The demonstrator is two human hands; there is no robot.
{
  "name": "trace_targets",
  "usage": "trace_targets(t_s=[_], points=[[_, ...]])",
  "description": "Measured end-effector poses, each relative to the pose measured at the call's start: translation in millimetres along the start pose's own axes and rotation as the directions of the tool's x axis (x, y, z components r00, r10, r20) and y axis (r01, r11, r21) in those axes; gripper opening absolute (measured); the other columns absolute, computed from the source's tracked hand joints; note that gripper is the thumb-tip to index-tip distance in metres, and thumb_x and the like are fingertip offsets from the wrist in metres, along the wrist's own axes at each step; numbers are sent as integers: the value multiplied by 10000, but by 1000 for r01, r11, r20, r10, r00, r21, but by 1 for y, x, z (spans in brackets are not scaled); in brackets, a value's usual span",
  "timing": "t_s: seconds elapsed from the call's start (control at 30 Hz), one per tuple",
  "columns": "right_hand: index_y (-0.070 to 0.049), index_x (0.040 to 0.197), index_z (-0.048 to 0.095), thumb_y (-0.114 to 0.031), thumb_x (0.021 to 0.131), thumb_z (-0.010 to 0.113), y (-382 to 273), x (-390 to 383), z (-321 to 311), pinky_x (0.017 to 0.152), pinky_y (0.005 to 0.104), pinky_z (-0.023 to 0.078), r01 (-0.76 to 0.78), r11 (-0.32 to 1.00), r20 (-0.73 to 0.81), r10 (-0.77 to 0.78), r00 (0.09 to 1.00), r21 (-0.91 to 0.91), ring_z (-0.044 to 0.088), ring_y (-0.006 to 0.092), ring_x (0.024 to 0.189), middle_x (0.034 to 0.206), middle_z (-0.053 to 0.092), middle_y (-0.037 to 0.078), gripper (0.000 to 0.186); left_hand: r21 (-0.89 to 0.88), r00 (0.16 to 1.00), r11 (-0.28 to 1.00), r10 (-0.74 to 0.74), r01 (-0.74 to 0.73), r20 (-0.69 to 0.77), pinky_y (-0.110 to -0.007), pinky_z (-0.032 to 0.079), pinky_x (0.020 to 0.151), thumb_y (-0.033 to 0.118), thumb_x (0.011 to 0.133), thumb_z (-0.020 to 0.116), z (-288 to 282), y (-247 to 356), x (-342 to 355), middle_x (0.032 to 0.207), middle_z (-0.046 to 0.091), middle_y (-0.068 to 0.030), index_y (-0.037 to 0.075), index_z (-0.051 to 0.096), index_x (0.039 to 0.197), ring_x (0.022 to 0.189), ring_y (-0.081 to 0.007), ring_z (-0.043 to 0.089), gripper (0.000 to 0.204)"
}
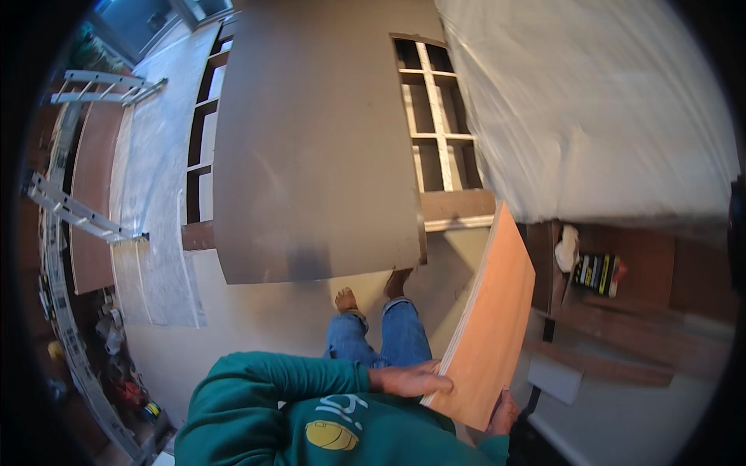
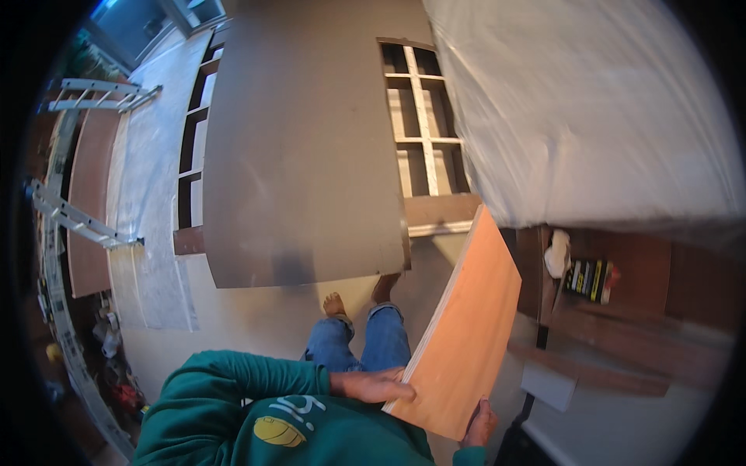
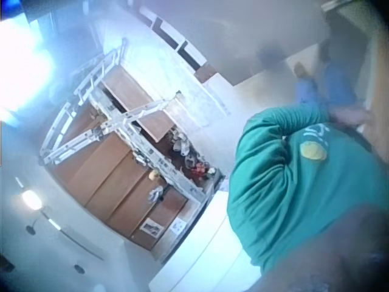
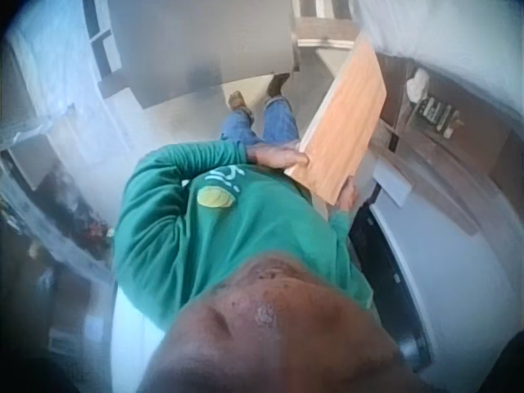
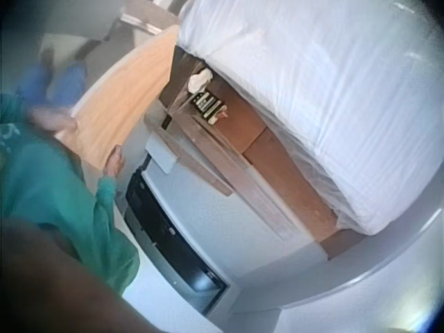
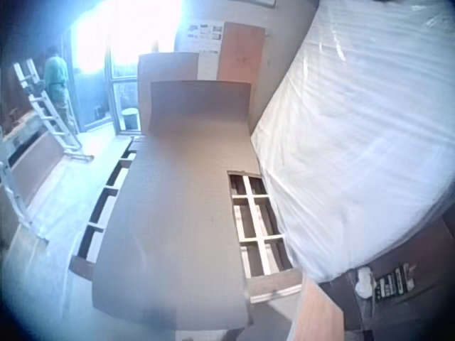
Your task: The person positions a large sheet of plywood on the floor and places a smaller wooden plank on top to measure. They use a pencil to mark the plywood, then remove the plank. The person wipes the plywood with a cloth, pours adhesive from a can onto the surface, and spreads it with a red trowel.
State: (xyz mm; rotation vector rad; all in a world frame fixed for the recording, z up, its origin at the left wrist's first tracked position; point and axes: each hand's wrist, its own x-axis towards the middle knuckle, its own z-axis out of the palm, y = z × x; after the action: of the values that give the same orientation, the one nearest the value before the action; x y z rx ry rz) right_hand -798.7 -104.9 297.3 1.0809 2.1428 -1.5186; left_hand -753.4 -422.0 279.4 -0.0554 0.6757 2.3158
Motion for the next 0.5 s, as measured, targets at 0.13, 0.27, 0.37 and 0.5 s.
trace_targets(t_s=[0.13, 0.27, 0.37, 0.5], points=[[118, 1048, 654, -245, 950, 608, 53, -32, -55, 756, 345, 537, -86, 996, -40, 85, 996, -26, 666, 227, 852, 997, 695, 155, 379, 65, 965, 963, -261, 261, -12, -318, 512, 900, 296, 859, 651, 40, -2, 9, 1207, 587, -89, -15, 561, 1269, 1145, -184, 540, 522], [140, 1032, 657, -282, 931, 629, 95, -54, -94, 748, 356, 530, -239, 971, -65, 239, 969, 8, 666, 239, 846, 983, 696, 173, 434, 46, 846, 850, -514, 525, -143, -474, 592, 895, 330, 891, 631, 94, 11, 36, 1408, 430, -105, 5, 456, 1366, 1232, -270, 508, 602], [166, 1010, 663, -377, 891, 651, 122, -47, -127, 756, 372, 513, -296, 941, -94, 284, 954, -166, 675, 255, 851, 954, 705, 215, 556, -20, 838, 841, -541, 541, -66, -482, 586, 897, 333, 909, 606, 87, -30, 63, 1410, 440, -116, 7, 431, 1382, 1251, -292, 506, 600], [158, 1037, 667, -472, 873, 620, 128, -31, -170, 794, 400, 502, -331, 897, -34, 336, 941, -292, 679, 298, 868, 969, 710, 235, 652, 50, 783, 782, -618, 622, -74, -553, 553, 915, 328, 923, 515, 118, -53, 126, 1368, 516, -158, 58, 431, 1387, 1239, -341, 538, 543]])
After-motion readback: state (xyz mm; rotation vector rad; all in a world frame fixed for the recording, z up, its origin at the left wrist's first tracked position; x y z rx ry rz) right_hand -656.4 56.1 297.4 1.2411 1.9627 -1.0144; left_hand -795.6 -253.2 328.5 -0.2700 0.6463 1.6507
